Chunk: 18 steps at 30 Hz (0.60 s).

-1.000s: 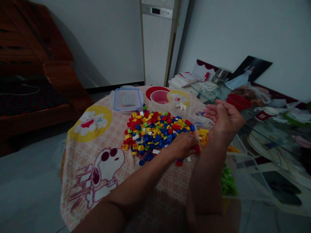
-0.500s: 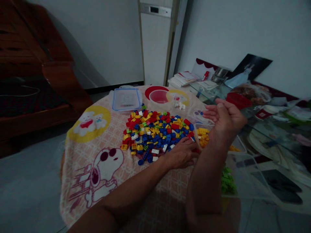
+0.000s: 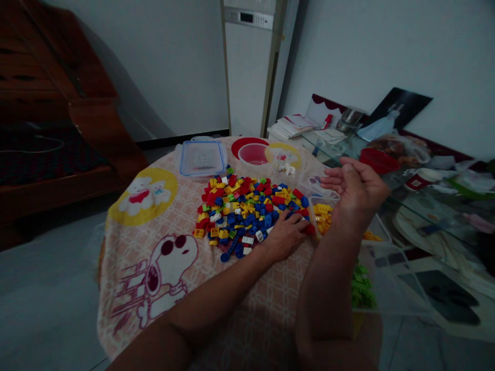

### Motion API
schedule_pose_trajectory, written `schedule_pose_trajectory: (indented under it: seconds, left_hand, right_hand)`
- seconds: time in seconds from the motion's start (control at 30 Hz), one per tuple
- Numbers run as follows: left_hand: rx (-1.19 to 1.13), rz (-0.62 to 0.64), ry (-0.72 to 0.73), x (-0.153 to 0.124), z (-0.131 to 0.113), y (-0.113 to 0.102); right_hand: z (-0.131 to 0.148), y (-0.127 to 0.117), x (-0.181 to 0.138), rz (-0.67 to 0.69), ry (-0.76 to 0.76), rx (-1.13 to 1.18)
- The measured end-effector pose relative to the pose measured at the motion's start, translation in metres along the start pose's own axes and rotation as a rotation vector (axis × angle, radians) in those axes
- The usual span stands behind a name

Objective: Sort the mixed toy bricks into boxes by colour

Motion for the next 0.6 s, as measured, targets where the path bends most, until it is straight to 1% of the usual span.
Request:
schedule_pose_trajectory:
  seconds: [0.07,0.17,0.3,0.37,0.43,0.5,0.53,0.6]
  left_hand:
    - [0.02,-0.041,-0.056,0.001,0.01,-0.01]
    - [0.037,-0.109,-0.168,-0.001,0.029,-0.031]
    - [0.08,-0.188,-0.287,-0.009,0.052,-0.057]
    - [0.083,-0.241,-0.326,-0.014,0.06,-0.067]
    - [0.069,-0.294,-0.35,-0.018,0.061,-0.075]
    - [0.031,-0.321,-0.355,-0.019,0.056,-0.08]
    - [-0.001,-0.313,-0.346,-0.019,0.05,-0.081]
    - [-0.091,-0.233,-0.294,-0.016,0.033,-0.077]
  right_hand:
    - [0.002,-0.001,-0.001,-0.002,-0.002,-0.001]
    - [0.004,-0.002,-0.001,-0.007,-0.011,0.003]
    - [0.004,-0.002,0.0,0.0,-0.014,0.007]
    - [0.003,-0.002,0.001,0.006,-0.013,0.004]
    - [0.002,-0.002,0.001,0.009,-0.015,0.0]
    - [0.001,-0.002,0.001,0.008,-0.02,-0.002]
    - [0.002,-0.002,0.001,0.006,-0.022,-0.001]
    - [0.003,-0.002,0.001,0.006,-0.027,0.003]
Point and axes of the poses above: each hand's wrist, its own x-axis towards the middle knuckle, its own y-axis out of the palm, z = x × y, the point moved 3 cm from there along x, towards the middle knuckle, and after that the axes turned 13 degrees about -x, right-handed, at the moved point
